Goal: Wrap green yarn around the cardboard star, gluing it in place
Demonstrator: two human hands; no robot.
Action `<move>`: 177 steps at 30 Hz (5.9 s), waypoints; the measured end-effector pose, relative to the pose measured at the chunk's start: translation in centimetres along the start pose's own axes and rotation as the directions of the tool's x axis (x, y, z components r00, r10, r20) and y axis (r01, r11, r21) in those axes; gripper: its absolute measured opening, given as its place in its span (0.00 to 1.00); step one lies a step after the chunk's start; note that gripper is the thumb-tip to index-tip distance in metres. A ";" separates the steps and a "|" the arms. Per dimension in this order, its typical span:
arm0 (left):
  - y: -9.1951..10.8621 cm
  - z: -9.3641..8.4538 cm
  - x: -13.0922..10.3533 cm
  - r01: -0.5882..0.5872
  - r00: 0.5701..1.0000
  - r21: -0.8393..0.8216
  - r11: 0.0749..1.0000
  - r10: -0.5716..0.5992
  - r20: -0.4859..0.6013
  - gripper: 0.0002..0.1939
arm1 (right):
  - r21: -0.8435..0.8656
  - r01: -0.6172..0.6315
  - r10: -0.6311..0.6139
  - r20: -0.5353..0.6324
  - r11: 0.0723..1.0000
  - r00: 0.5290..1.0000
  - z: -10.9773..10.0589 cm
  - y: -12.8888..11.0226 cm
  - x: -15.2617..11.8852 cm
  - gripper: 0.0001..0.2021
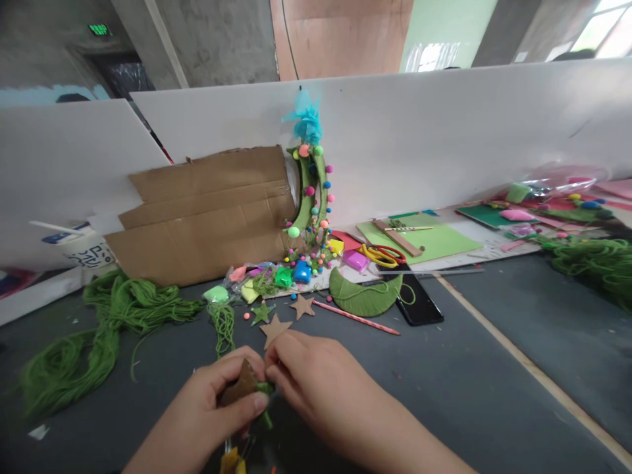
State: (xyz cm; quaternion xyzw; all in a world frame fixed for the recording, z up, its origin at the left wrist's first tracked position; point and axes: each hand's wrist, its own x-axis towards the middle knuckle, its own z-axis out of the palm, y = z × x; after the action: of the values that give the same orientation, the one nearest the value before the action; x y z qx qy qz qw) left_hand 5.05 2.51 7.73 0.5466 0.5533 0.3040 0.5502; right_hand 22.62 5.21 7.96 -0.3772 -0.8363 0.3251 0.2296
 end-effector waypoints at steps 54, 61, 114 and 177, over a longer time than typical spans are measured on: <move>0.9 -0.7 -0.7 -0.037 0.999 0.122 0.992 0.033 0.035 0.06 | 0.069 0.045 -0.049 0.064 0.997 0.997 -1.2 -0.8 0.0 0.05; 1.8 -0.3 -1.0 0.060 0.998 -0.057 0.997 -0.059 0.019 0.06 | 0.609 -0.279 0.184 0.215 0.743 0.959 0.0 0.8 0.7 0.04; 0.9 -0.7 -0.5 0.059 0.998 -0.136 0.989 -0.055 0.039 0.03 | 0.850 -0.358 0.236 0.284 0.387 0.929 1.1 1.4 1.3 0.08; 0.0 -0.9 -0.2 0.011 0.988 -0.400 0.917 -0.071 -0.136 0.06 | -0.117 0.209 -0.233 -0.258 0.971 0.938 3.1 0.8 0.6 0.13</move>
State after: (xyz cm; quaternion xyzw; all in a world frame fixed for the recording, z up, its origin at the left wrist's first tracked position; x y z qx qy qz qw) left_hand 4.21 2.57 7.95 0.3876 0.5306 0.4380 0.6135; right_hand 20.64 4.94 5.37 -0.3315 -0.8478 0.2056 0.3593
